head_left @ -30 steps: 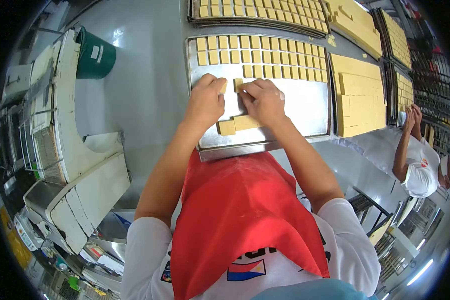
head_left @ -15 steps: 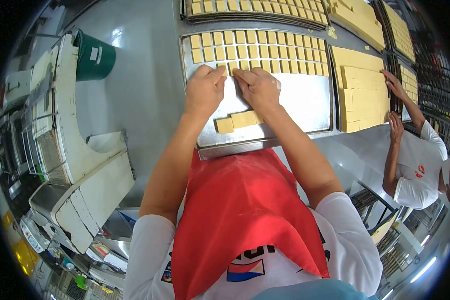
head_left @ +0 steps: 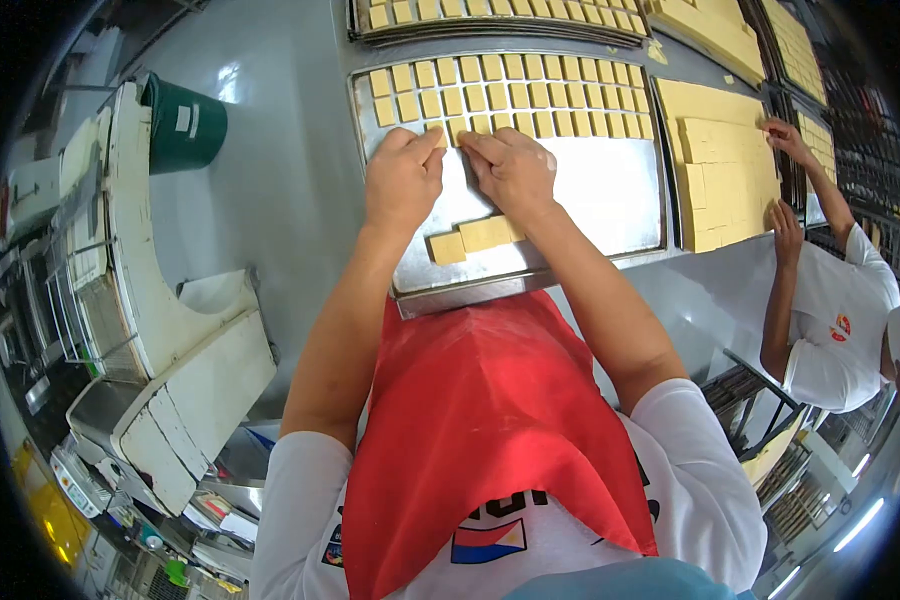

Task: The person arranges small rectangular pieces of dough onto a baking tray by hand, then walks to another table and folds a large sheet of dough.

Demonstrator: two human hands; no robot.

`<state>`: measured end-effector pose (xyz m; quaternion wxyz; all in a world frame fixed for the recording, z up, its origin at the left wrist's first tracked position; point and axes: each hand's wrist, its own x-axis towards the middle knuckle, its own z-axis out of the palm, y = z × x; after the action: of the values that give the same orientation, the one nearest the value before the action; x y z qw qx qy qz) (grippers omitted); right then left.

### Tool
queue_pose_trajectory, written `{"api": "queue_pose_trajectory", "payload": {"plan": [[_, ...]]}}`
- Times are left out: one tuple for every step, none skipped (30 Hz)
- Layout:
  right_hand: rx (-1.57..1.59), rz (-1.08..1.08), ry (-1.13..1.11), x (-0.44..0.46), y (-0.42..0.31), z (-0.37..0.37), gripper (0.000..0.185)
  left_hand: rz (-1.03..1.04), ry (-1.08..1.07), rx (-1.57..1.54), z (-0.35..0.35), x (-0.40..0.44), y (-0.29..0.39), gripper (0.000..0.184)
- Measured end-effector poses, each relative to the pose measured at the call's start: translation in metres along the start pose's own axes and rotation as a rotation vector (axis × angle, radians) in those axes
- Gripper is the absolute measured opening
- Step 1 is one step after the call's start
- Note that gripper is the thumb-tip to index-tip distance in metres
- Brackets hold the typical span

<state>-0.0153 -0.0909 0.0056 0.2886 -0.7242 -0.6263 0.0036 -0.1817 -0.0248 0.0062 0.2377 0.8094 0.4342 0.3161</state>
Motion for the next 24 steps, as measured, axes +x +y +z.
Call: {"api": "queue_pose_trajectory", "payload": {"plan": [[0.045, 0.034, -0.038, 0.002, -0.003, -0.007, 0.012, -0.009, -0.006, 0.014, 0.000, 0.000, 0.000, 0.027], [0.090, 0.067, -0.076, 0.001, -0.006, -0.012, 0.013, -0.018, -0.013, 0.028, -0.001, 0.001, 0.000, 0.028], [0.086, 0.072, -0.069, -0.003, -0.003, -0.015, 0.013, -0.010, -0.016, 0.025, -0.002, 0.001, 0.001, 0.028], [0.179, 0.112, -0.077, -0.009, 0.003, -0.020, 0.018, -0.028, -0.033, 0.040, -0.002, 0.001, 0.001, 0.027], [0.269, 0.152, -0.081, -0.015, 0.009, -0.028, 0.023, -0.042, -0.050, 0.053, -0.002, 0.001, 0.002, 0.027], [0.259, 0.161, -0.067, -0.022, 0.014, -0.040, 0.023, -0.025, -0.055, 0.044, 0.000, 0.000, 0.000, 0.027], [0.279, 0.208, -0.066, -0.032, 0.019, -0.056, 0.024, -0.006, -0.031, 0.035, 0.002, -0.002, -0.004, 0.028], [0.298, 0.260, -0.057, -0.044, 0.023, -0.072, 0.024, 0.019, -0.009, 0.022, 0.004, -0.001, -0.006, 0.030], [0.278, 0.282, -0.026, -0.057, 0.025, -0.087, 0.024, 0.054, -0.025, 0.003, 0.004, 0.000, -0.008, 0.030], [0.318, 0.410, -0.026, -0.073, 0.025, -0.103, 0.024, 0.062, -0.029, 0.040, 0.001, 0.000, -0.006, 0.031], [0.358, 0.538, -0.015, -0.090, 0.026, -0.119, 0.023, 0.079, -0.032, 0.072, -0.001, 0.000, -0.006, 0.033], [0.368, 0.646, -0.021, -0.109, 0.026, -0.132, 0.022, 0.076, -0.016, -0.029, 0.001, -0.002, -0.013, 0.037], [0.446, 0.664, 0.032, -0.135, 0.031, -0.132, 0.022, 0.084, -0.013, -0.141, 0.006, -0.007, -0.027, 0.040], [0.503, 0.683, 0.108, -0.164, 0.039, -0.134, 0.022, -0.024, -0.118, -0.101, 0.012, -0.013, -0.052, 0.044], [0.501, 0.726, 0.119, -0.185, 0.034, -0.144, 0.022, -0.010, -0.153, -0.132, -0.023, -0.008, -0.006, 0.047], [0.491, 0.777, 0.145, -0.202, 0.028, -0.151, 0.021, -0.023, -0.173, -0.075, -0.030, -0.009, 0.005, 0.051], [0.482, 0.785, 0.127, -0.224, 0.028, -0.155, 0.020, -0.181, -0.180, -0.171, -0.036, -0.011, 0.009, 0.053], [0.489, 0.757, 0.143, -0.245, 0.028, -0.157, 0.024, -0.155, -0.203, -0.237, -0.045, -0.009, 0.008, 0.052], [0.561, 0.792, 0.175, -0.265, 0.027, -0.157, 0.025, -0.096, -0.123, -0.115, -0.041, -0.006, -0.002, 0.049], [0.495, 0.790, 0.172, -0.284, 0.027, -0.159, 0.025, 0.010, -0.081, -0.143, -0.045, -0.006, 0.009, 0.045], [0.441, 0.783, 0.153, -0.301, 0.030, -0.160, 0.026, 0.069, -0.046, -0.243, -0.038, -0.001, 0.000, 0.042], [0.416, 0.805, 0.230, -0.320, 0.031, -0.163, 0.026, 0.045, -0.091, -0.303, -0.036, 0.006, 0.010, 0.040], [0.372, 0.848, 0.184, -0.338, 0.034, -0.165, 0.026, 0.012, -0.134, -0.350, -0.034, 0.011, 0.031, 0.039], [0.333, 0.888, 0.132, -0.359, 0.037, -0.170, 0.028, 0.066, -0.153, -0.370, -0.032, 0.011, 0.069, 0.039]]}}
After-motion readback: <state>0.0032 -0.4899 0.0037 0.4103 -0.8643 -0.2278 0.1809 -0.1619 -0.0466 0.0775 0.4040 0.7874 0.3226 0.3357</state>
